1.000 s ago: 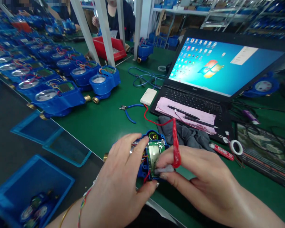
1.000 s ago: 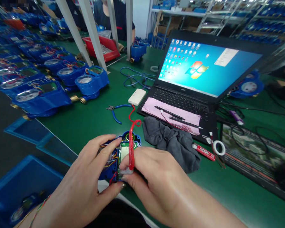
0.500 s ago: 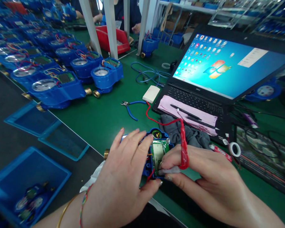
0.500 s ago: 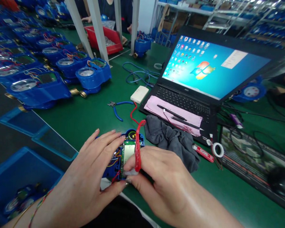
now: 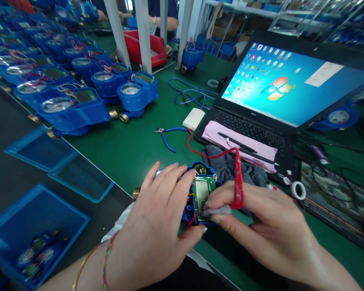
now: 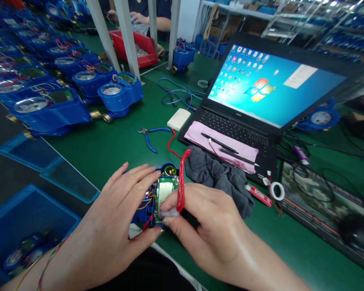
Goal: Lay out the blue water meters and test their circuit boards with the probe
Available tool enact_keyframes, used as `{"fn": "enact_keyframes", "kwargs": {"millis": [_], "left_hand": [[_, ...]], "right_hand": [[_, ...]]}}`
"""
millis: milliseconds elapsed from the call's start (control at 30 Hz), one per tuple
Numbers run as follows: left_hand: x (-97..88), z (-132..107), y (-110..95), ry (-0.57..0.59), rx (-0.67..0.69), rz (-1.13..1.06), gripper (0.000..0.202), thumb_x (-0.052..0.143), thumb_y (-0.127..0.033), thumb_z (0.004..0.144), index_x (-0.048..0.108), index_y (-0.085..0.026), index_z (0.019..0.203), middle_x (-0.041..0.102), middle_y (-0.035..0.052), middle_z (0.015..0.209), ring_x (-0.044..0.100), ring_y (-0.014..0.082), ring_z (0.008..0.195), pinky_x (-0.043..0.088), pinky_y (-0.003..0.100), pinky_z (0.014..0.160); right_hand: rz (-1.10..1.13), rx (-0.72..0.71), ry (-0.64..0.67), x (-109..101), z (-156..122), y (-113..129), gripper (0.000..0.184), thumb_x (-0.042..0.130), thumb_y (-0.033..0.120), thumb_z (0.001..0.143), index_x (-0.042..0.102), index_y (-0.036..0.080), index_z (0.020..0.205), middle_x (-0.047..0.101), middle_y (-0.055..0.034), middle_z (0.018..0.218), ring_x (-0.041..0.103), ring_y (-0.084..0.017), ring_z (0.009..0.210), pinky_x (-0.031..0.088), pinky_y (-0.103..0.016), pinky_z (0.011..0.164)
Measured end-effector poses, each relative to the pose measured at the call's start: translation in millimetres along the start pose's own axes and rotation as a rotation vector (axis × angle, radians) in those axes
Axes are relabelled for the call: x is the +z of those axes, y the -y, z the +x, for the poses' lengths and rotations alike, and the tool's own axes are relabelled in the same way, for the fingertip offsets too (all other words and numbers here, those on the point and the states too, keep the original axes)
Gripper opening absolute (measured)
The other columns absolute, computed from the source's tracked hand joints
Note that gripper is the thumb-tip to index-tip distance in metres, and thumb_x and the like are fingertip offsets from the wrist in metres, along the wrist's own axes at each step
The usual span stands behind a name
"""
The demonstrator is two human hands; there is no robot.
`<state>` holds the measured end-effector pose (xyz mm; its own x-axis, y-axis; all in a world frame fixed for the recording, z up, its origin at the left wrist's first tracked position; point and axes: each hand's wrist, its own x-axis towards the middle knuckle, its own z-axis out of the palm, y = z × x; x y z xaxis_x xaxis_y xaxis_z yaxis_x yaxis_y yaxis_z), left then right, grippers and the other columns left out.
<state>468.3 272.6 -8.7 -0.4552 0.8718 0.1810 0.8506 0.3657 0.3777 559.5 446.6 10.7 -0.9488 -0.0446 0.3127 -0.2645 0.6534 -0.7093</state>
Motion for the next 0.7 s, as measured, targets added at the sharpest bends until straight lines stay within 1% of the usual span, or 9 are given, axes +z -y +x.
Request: {"fn": "enact_keyframes", "kwargs": {"millis": [200, 367, 567, 700], "left_hand": [[0.2, 1.1, 0.3, -0.005, 0.005, -0.001, 0.061, 0.056, -0.032, 0.081, 0.033, -0.012, 0.134, 0.042, 0.0094, 0.137, 0.031, 0.0224, 0.131, 0.018, 0.048, 0.115], [-0.5, 1.2, 0.4, -0.012, 0.015, -0.004, 0.06, 0.055, -0.032, 0.081, 0.034, -0.012, 0.134, 0.042, 0.0105, 0.137, 0.032, 0.0231, 0.13, 0.019, 0.048, 0.114], [0.3, 0.3, 0.5, -0.007, 0.01, -0.001, 0.061, 0.055, -0.032, 0.081, 0.034, -0.012, 0.134, 0.041, 0.01, 0.137, 0.031, 0.0229, 0.131, 0.02, 0.048, 0.114], [0.3, 0.2, 0.4, -0.006, 0.005, 0.001, 0.06, 0.055, -0.033, 0.081, 0.034, -0.013, 0.134, 0.041, 0.0088, 0.137, 0.032, 0.0223, 0.131, 0.02, 0.048, 0.114]], "right_hand": [[0.02, -0.009, 0.039, -0.3, 0.6, -0.6, 0.011, 0.056, 0.007, 0.084, 0.056, 0.017, 0.088, 0.062, 0.0011, 0.079, 0.06, -0.01, 0.072, 0.047, -0.019, 0.067], [0.015, -0.022, 0.022, 1.8, -0.4, -1.5, 0.008, 0.055, 0.009, 0.085, 0.056, 0.016, 0.089, 0.063, -0.0007, 0.08, 0.06, -0.011, 0.072, 0.048, -0.02, 0.068], [0.02, -0.045, 0.016, 4.0, -1.4, -2.2, 0.01, 0.055, 0.008, 0.085, 0.056, 0.017, 0.091, 0.063, -0.0021, 0.081, 0.061, -0.013, 0.074, 0.05, -0.023, 0.068], [0.02, -0.057, 0.025, 4.0, -2.7, -1.4, 0.012, 0.056, 0.006, 0.085, 0.056, 0.016, 0.092, 0.062, -0.0021, 0.081, 0.06, -0.013, 0.073, 0.049, -0.023, 0.068]]}}
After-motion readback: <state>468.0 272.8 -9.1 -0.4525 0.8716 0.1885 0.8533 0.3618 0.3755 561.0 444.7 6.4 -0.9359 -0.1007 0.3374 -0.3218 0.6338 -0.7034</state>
